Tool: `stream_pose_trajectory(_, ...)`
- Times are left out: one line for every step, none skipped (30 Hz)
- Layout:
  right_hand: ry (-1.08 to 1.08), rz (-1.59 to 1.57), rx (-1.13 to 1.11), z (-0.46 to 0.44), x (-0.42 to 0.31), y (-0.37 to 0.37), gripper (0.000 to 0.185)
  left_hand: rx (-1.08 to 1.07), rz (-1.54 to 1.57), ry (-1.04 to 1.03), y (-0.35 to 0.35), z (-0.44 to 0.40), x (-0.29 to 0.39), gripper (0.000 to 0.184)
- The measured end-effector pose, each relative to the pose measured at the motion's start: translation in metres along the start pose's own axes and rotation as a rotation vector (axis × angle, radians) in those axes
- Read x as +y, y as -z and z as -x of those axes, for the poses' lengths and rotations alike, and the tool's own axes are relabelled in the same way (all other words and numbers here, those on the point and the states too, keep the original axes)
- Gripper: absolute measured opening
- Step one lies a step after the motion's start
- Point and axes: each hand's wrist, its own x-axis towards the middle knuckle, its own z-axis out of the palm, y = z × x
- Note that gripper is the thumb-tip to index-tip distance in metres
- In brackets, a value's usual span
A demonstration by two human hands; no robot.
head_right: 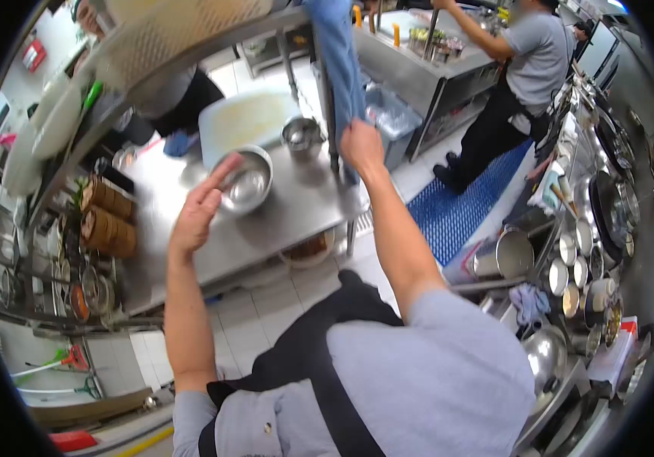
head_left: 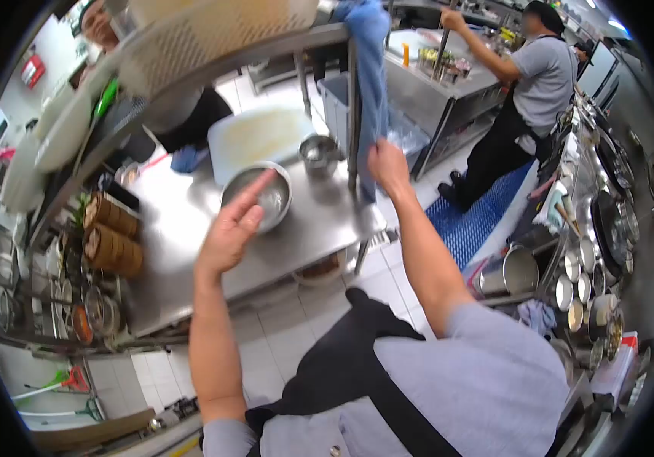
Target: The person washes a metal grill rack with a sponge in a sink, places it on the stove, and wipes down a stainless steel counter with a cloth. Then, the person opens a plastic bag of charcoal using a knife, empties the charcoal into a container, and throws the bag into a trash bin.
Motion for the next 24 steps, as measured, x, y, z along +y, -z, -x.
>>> stream_pose_trajectory(0.157,-0.069,-0.001,-0.006,0.023,0.009,0.022,-0.033,0.021,-0.063,-0.006,-0.033,-0.023,0.058)
stream_pose_trajectory(0.267,-0.170,-0.065,-0.009,0.046,0.024,0.021,-0.033,0.107,0.031,-0.017,-0.061,-0.050,0.069)
stream_pose_trajectory(0.350,-0.352,-0.167,-0.011,0.064,0.044,0.020,-0.053,0.337,0.157,-0.037,-0.094,-0.076,0.067)
stream_pose_trajectory(0.324,-0.562,-0.414,-0.011,0.067,0.074,0.022,0.001,0.375,0.380,-0.062,-0.128,-0.088,0.057)
stream_pose_trajectory(0.243,-0.887,-0.641,-0.012,0.087,0.079,0.024,0.049,0.432,0.415,-0.092,-0.156,-0.134,0.056)
stream_pose_trajectory(0.233,-1.422,-0.674,-0.006,0.083,0.083,0.028,0.081,0.360,0.547,-0.127,-0.185,-0.156,0.056)
stream_pose_trajectory(0.293,-1.680,-0.623,-0.004,0.073,0.076,0.026,0.178,0.441,0.571,-0.165,-0.195,-0.163,0.060)
stream_pose_trajectory(0.083,-1.335,-0.445,-0.003,0.084,0.054,0.028,0.106,0.645,0.460,-0.200,-0.205,-0.188,0.057)
stream_pose_trajectory(0.115,-1.052,-0.245,0.001,0.072,0.046,0.034,0.209,0.887,0.633,-0.229,-0.204,-0.152,0.059)
stream_pose_trajectory(0.255,-0.741,-0.065,0.007,0.058,0.055,0.037,0.198,0.887,0.406,-0.243,-0.217,-0.174,0.060)
stream_pose_trajectory(0.380,-0.423,0.112,0.009,0.048,0.069,0.040,0.187,0.900,0.178,-0.256,-0.230,-0.193,0.061)
stream_pose_trajectory(0.388,-0.423,0.119,-0.003,0.054,0.077,0.040,0.072,0.846,0.179,-0.254,-0.251,-0.214,0.060)
stream_pose_trajectory(0.437,-0.315,0.236,-0.014,0.062,0.084,0.039,-0.036,0.793,0.180,-0.250,-0.270,-0.229,0.060)
stream_pose_trajectory(0.455,-0.266,0.280,-0.018,0.074,0.084,0.039,-0.140,0.739,0.194,-0.246,-0.280,-0.249,0.059)
stream_pose_trajectory(0.470,-0.217,0.326,-0.022,0.085,0.083,0.039,-0.235,0.690,0.218,-0.243,-0.280,-0.258,0.059)
stream_pose_trajectory(0.433,-0.334,0.348,-0.033,0.106,0.068,0.036,-0.325,0.647,0.238,-0.243,-0.279,-0.266,0.059)
stream_pose_trajectory(0.398,-0.448,0.372,-0.047,0.122,0.053,0.034,-0.357,0.257,0.155,-0.235,-0.284,-0.166,0.052)
stream_pose_trajectory(0.367,-0.553,0.362,-0.062,0.134,0.035,0.031,-0.375,-0.134,0.070,-0.226,-0.288,-0.055,0.045)
stream_pose_trajectory(0.380,-0.568,0.381,-0.075,0.132,0.036,0.028,-0.339,-0.118,0.038,-0.225,-0.294,-0.054,0.042)
stream_pose_trajectory(0.394,-0.582,0.399,-0.089,0.129,0.039,0.026,-0.304,-0.103,0.005,-0.225,-0.299,-0.053,0.039)
stream_pose_trajectory(0.408,-0.596,0.418,-0.102,0.125,0.041,0.024,-0.151,-0.011,-0.139,-0.235,-0.301,-0.070,0.034)
stream_pose_trajectory(0.053,-0.419,0.341,-0.114,0.111,0.055,0.036,-0.072,0.392,-0.111,-0.249,-0.305,-0.078,0.036)
stream_pose_trajectory(0.015,-0.493,0.383,-0.120,0.098,0.065,0.039,-0.047,0.400,-0.125,-0.258,-0.315,-0.071,0.036)
stream_pose_trajectory(0.042,-0.657,0.462,-0.122,0.083,0.076,0.042,-0.045,0.302,-0.237,-0.264,-0.324,-0.063,0.036)
